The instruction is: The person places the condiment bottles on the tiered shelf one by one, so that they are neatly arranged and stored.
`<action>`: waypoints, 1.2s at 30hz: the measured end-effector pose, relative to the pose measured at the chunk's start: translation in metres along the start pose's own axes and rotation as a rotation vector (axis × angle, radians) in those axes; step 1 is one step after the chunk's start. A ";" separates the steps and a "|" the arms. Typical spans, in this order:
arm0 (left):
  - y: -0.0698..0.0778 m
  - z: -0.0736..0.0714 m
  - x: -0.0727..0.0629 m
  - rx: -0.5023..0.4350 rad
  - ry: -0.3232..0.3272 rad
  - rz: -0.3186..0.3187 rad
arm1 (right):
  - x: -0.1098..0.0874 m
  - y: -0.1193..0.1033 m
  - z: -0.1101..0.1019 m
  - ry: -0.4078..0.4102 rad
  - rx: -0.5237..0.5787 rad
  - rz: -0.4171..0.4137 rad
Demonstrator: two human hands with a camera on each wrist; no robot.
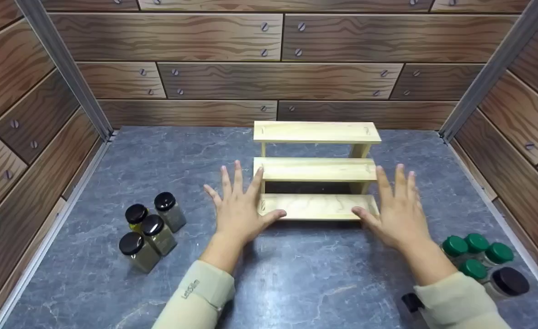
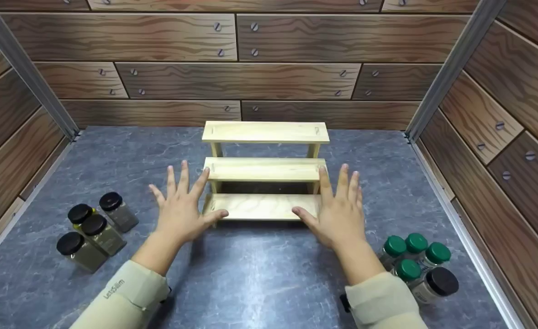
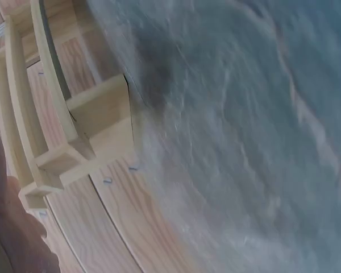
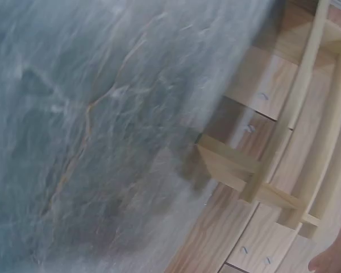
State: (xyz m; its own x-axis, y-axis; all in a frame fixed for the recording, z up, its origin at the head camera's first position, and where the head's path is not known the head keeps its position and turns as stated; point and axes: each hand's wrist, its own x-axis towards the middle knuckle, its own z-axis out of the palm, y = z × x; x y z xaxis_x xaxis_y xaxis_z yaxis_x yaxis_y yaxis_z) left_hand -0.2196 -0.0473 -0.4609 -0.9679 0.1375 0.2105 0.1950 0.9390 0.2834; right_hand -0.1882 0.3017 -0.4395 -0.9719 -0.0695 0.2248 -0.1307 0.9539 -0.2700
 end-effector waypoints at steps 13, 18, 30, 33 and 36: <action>0.007 0.015 -0.030 -0.274 0.040 -0.062 | -0.069 0.025 -0.029 0.368 0.228 -0.020; 0.009 0.019 -0.030 -0.450 0.066 -0.131 | -0.104 0.047 -0.038 0.557 0.295 0.068; 0.002 0.033 -0.021 -0.927 0.031 -0.383 | -0.156 0.058 -0.025 0.761 0.164 0.284; 0.000 0.034 -0.015 -0.996 0.032 -0.377 | -0.158 0.054 -0.025 0.781 0.132 0.311; -0.003 0.035 -0.010 -1.060 0.037 -0.365 | -0.158 0.051 -0.022 0.805 0.127 0.304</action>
State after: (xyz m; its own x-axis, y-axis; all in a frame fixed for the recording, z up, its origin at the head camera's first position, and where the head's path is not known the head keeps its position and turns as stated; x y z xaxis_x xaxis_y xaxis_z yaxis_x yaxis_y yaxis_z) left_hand -0.2158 -0.0407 -0.4963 -0.9928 -0.1170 -0.0258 -0.0462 0.1758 0.9833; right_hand -0.0370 0.3681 -0.4684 -0.5405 0.4565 0.7067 0.0447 0.8544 -0.5178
